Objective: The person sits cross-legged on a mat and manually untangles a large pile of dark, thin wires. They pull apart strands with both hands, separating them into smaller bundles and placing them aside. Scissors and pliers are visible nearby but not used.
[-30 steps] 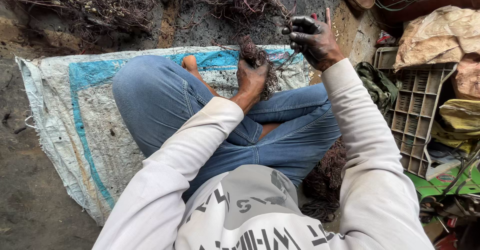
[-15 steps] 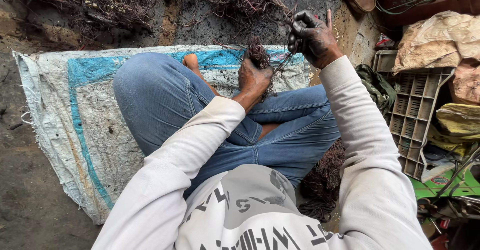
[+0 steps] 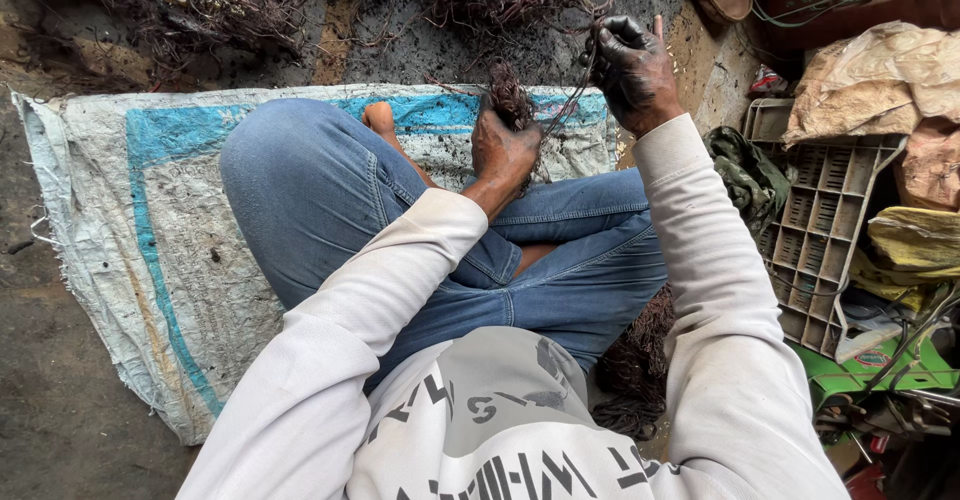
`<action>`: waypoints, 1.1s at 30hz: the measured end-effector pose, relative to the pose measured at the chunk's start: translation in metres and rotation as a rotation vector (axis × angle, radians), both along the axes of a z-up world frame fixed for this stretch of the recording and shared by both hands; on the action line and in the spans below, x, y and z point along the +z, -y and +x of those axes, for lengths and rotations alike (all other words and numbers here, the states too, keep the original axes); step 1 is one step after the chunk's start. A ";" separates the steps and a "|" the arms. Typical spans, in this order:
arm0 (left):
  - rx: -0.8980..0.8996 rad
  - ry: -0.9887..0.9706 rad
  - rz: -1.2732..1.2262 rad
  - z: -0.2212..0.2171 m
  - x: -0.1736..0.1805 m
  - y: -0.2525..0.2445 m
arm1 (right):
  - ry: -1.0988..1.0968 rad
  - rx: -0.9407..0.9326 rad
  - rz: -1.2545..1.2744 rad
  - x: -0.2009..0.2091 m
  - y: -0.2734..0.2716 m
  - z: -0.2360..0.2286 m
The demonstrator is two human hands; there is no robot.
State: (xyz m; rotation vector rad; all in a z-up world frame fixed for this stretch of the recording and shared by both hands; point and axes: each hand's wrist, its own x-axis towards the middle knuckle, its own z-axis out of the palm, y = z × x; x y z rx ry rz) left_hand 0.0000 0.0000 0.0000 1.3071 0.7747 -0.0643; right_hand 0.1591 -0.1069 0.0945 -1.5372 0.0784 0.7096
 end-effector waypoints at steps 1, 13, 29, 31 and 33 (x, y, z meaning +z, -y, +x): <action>0.006 -0.005 0.003 0.002 -0.003 0.001 | -0.008 0.006 -0.015 -0.001 0.001 -0.001; 0.149 0.005 0.011 0.021 -0.032 0.006 | -0.027 0.164 0.074 -0.008 -0.001 -0.009; 0.060 -0.054 0.014 0.012 -0.011 -0.008 | 0.012 0.153 0.071 -0.001 -0.005 -0.010; 0.053 -0.056 0.022 0.011 -0.009 -0.008 | -0.020 0.140 0.118 -0.001 -0.004 -0.009; 0.054 -0.050 0.045 0.011 -0.008 -0.008 | -0.058 0.132 0.172 -0.003 -0.002 -0.007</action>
